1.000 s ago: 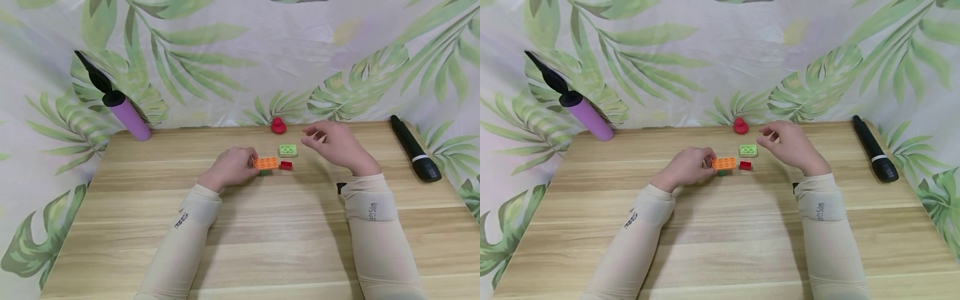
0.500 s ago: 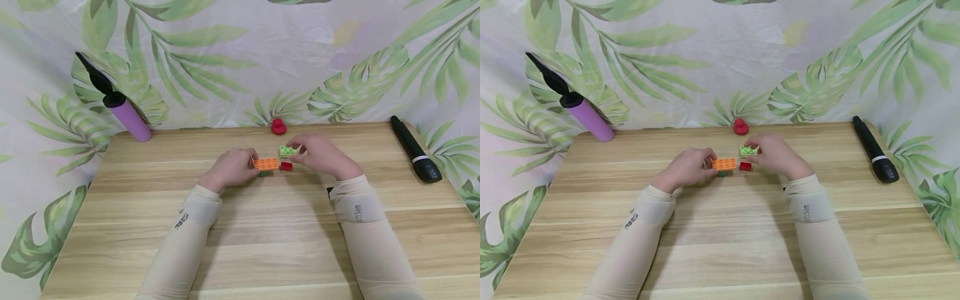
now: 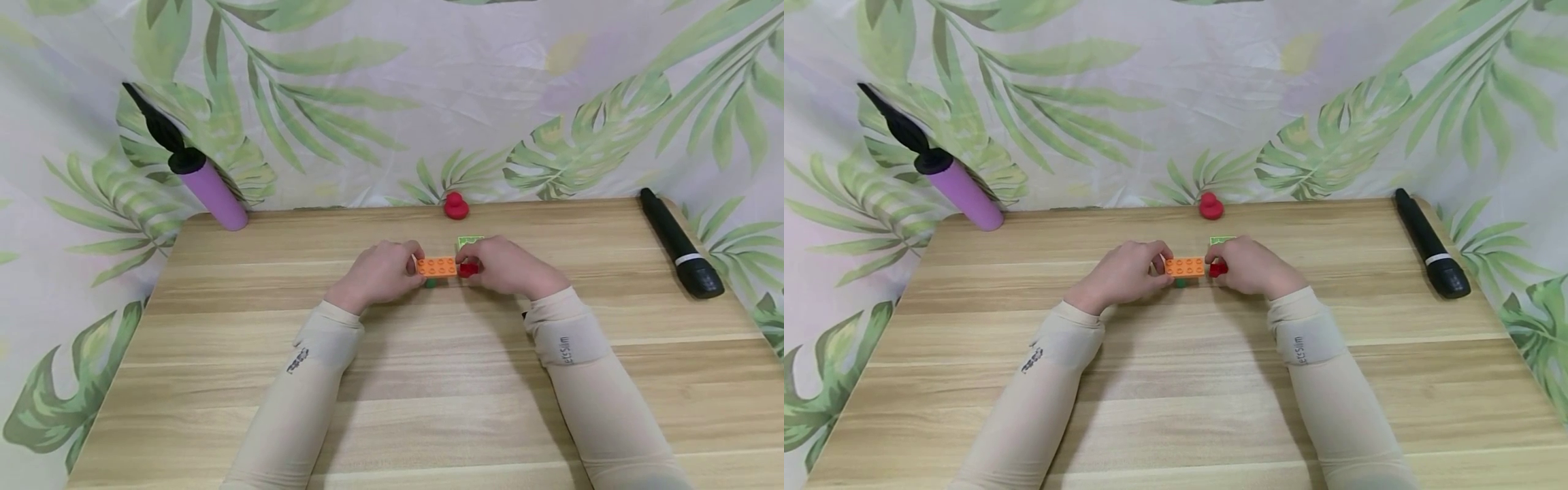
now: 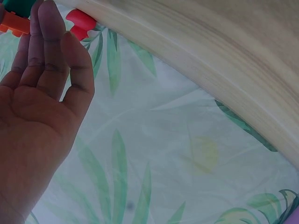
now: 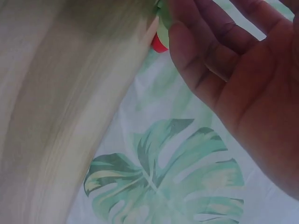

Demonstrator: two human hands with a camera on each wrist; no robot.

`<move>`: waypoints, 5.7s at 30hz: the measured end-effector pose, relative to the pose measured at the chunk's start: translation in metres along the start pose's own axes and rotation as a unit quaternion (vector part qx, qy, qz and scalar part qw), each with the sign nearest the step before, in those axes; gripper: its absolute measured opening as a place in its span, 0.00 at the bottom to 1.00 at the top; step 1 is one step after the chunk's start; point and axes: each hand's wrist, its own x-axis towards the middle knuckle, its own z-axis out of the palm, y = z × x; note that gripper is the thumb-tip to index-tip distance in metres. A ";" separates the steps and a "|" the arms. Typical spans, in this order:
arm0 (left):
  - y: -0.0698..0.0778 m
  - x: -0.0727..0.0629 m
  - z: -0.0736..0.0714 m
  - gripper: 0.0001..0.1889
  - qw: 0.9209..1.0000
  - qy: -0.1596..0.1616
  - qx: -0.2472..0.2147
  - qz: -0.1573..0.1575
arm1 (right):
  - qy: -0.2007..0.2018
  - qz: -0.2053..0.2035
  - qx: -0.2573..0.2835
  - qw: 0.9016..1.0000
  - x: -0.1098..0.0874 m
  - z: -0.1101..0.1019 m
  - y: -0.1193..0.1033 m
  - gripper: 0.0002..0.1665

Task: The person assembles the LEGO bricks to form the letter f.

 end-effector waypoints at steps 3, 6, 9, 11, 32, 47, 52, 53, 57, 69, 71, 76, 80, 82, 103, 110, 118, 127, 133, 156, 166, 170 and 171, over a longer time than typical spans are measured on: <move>0.000 0.001 0.000 0.18 1.000 -0.001 0.000 0.001 | 0.000 0.000 -0.006 1.000 0.001 0.002 0.000 0.21; 0.000 0.001 0.000 0.18 1.000 -0.001 0.000 0.003 | 0.003 -0.010 -0.014 1.000 0.003 0.004 0.001 0.17; 0.000 0.001 0.000 0.18 1.000 -0.002 0.000 0.003 | 0.007 -0.021 -0.018 1.000 0.003 0.004 0.002 0.12; 0.000 0.001 -0.001 0.18 1.000 -0.003 0.000 0.002 | 0.016 -0.027 -0.019 0.999 0.003 0.002 0.002 0.12; 0.001 -0.001 -0.002 0.18 1.000 -0.006 0.003 0.006 | 0.155 -0.003 0.060 0.986 -0.009 -0.022 -0.002 0.19; 0.003 0.000 -0.001 0.18 1.000 -0.009 0.004 0.008 | 0.261 -0.052 0.080 0.960 -0.013 -0.023 -0.006 0.20; 0.003 0.000 -0.001 0.18 1.000 -0.009 0.004 0.007 | 0.290 -0.081 0.066 0.951 -0.012 -0.022 -0.006 0.14; 0.003 0.000 -0.001 0.18 1.000 -0.009 0.004 0.007 | 0.287 -0.080 0.064 0.952 -0.012 -0.022 -0.007 0.13; 0.002 -0.001 -0.002 0.18 1.000 -0.006 0.004 0.011 | 0.252 -0.059 0.072 0.963 -0.010 -0.020 -0.013 0.20; 0.001 -0.001 -0.002 0.19 1.000 -0.005 0.004 0.015 | 0.165 -0.058 0.107 0.979 -0.001 -0.007 -0.026 0.25; 0.001 -0.002 -0.003 0.19 1.000 -0.006 0.003 0.013 | 0.156 -0.061 0.100 0.981 0.000 -0.004 -0.027 0.25; 0.000 -0.002 -0.004 0.19 1.000 -0.010 -0.003 0.011 | 0.143 -0.063 0.086 0.984 0.002 0.000 -0.030 0.20; 0.000 -0.002 -0.003 0.18 1.000 -0.011 -0.004 0.013 | 0.132 -0.060 0.084 0.986 0.003 0.003 -0.032 0.17; 0.000 -0.002 -0.003 0.18 1.000 -0.011 -0.003 0.015 | 0.125 -0.059 0.082 0.987 0.004 0.004 -0.033 0.17; 0.001 -0.002 -0.004 0.19 1.000 -0.013 0.001 0.010 | 0.123 -0.070 0.065 0.988 0.010 0.014 -0.033 0.18; 0.000 -0.001 -0.004 0.18 1.000 -0.013 0.003 0.006 | 0.127 -0.071 0.064 0.987 0.010 0.014 -0.032 0.17; 0.000 -0.001 -0.003 0.18 1.000 -0.014 -0.004 0.007 | 0.124 -0.070 0.069 0.987 0.012 0.015 -0.030 0.16; 0.001 -0.001 -0.003 0.18 1.000 -0.014 -0.006 0.006 | 0.125 -0.066 0.076 0.987 0.013 0.016 -0.028 0.17; 0.002 -0.002 -0.003 0.18 1.000 -0.013 -0.005 0.007 | 0.127 -0.075 0.074 0.986 0.012 0.016 -0.029 0.16; 0.000 -0.001 0.000 0.19 1.000 -0.016 0.002 0.001 | 0.071 -0.007 0.096 0.993 -0.001 -0.007 -0.009 0.37; 0.002 -0.002 -0.002 0.20 1.000 -0.021 -0.003 -0.002 | 0.090 0.040 0.017 0.995 -0.002 -0.010 0.019 0.37; 0.004 -0.001 -0.002 0.20 1.000 -0.023 -0.001 -0.001 | 0.041 0.022 -0.029 0.998 0.003 0.001 0.015 0.35; 0.004 -0.001 -0.002 0.20 1.000 -0.023 -0.001 0.000 | 0.034 0.026 -0.038 0.998 0.003 0.003 0.014 0.32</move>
